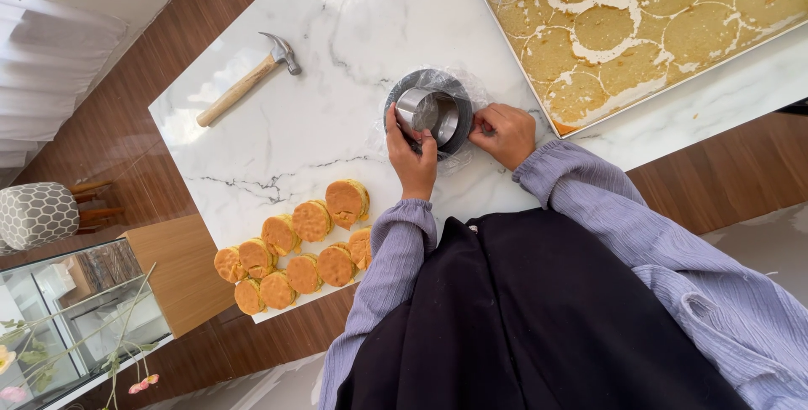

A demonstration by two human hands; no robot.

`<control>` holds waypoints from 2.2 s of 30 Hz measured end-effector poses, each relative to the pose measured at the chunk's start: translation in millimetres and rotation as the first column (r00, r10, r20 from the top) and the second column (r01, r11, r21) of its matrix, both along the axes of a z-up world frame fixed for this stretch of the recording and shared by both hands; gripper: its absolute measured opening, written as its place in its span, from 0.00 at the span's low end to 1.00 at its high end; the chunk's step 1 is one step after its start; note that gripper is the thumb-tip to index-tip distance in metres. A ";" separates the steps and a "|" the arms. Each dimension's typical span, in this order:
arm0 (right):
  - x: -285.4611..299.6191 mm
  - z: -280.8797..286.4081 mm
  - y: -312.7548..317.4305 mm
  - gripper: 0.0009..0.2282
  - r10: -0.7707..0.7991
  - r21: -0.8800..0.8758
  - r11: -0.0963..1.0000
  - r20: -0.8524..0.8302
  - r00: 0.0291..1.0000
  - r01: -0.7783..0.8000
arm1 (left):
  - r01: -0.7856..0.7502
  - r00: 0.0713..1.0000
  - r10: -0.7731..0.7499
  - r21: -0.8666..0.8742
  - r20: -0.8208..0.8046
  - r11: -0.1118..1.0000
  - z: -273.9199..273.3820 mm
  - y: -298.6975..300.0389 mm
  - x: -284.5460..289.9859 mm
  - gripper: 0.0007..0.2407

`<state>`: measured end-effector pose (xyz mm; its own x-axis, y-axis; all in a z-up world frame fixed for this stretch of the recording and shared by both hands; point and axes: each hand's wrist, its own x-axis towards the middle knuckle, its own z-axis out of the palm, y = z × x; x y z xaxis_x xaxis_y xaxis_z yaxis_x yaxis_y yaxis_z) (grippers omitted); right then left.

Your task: Cleaning a metal cake ring and preparing it within a holder with plastic wrap on a bakery counter.

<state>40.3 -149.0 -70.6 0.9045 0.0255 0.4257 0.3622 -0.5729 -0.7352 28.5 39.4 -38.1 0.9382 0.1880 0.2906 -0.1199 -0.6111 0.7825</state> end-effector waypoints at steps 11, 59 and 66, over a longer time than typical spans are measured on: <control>-4.1 -9.0 -16.9 0.07 0.089 0.246 0.968 -0.183 0.979 -0.042 | 0.003 1.000 -0.003 0.001 -0.008 1.000 -2.0 1.4 0.7 0.30; -1.2 5.0 -14.0 0.08 0.169 0.497 0.868 -0.288 0.943 -0.003 | -0.038 0.989 0.029 -0.060 -0.145 0.997 6.8 -5.1 0.7 0.31; 0.8 4.7 -14.8 0.06 0.133 0.444 0.896 -0.247 0.960 -0.010 | 0.023 0.999 -0.023 0.024 -0.026 0.999 5.3 -3.9 0.7 0.31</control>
